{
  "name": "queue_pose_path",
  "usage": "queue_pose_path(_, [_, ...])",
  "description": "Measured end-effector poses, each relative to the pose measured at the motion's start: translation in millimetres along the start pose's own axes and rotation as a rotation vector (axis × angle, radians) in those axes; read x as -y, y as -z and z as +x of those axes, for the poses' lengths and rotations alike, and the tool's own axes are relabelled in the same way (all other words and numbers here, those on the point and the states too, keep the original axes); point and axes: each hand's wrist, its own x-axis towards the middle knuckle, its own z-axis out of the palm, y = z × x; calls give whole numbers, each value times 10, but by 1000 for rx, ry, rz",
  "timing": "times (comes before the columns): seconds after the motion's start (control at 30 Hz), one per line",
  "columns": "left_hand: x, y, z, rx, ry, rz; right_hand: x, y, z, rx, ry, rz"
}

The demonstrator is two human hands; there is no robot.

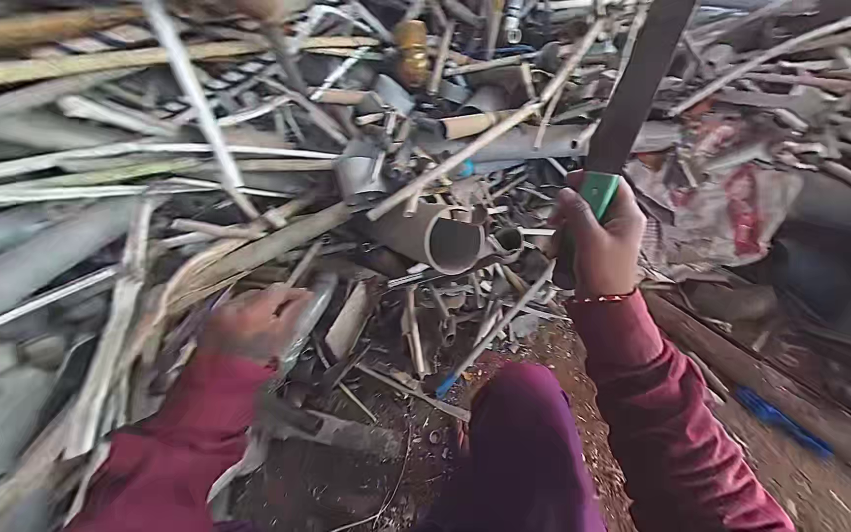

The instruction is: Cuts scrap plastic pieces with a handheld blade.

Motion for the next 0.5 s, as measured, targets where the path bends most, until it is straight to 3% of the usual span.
queue_pose_path(0.1, [93,201,24,326,457,84,-15,-1018,67,204,-118,178])
queue_pose_path(0.17, [259,215,110,406,593,46,-217,-1503,-49,326,-227,210])
queue_pose_path(0.27, [547,19,173,470,652,-50,-640,-1933,-333,427,-456,150])
queue_pose_path(0.37, [797,-432,202,617,589,-39,-779,-2053,-459,412,-649,46])
queue_pose_path(0.5, [1233,-1267,189,785,568,-68,-781,-2136,-425,413,-446,69])
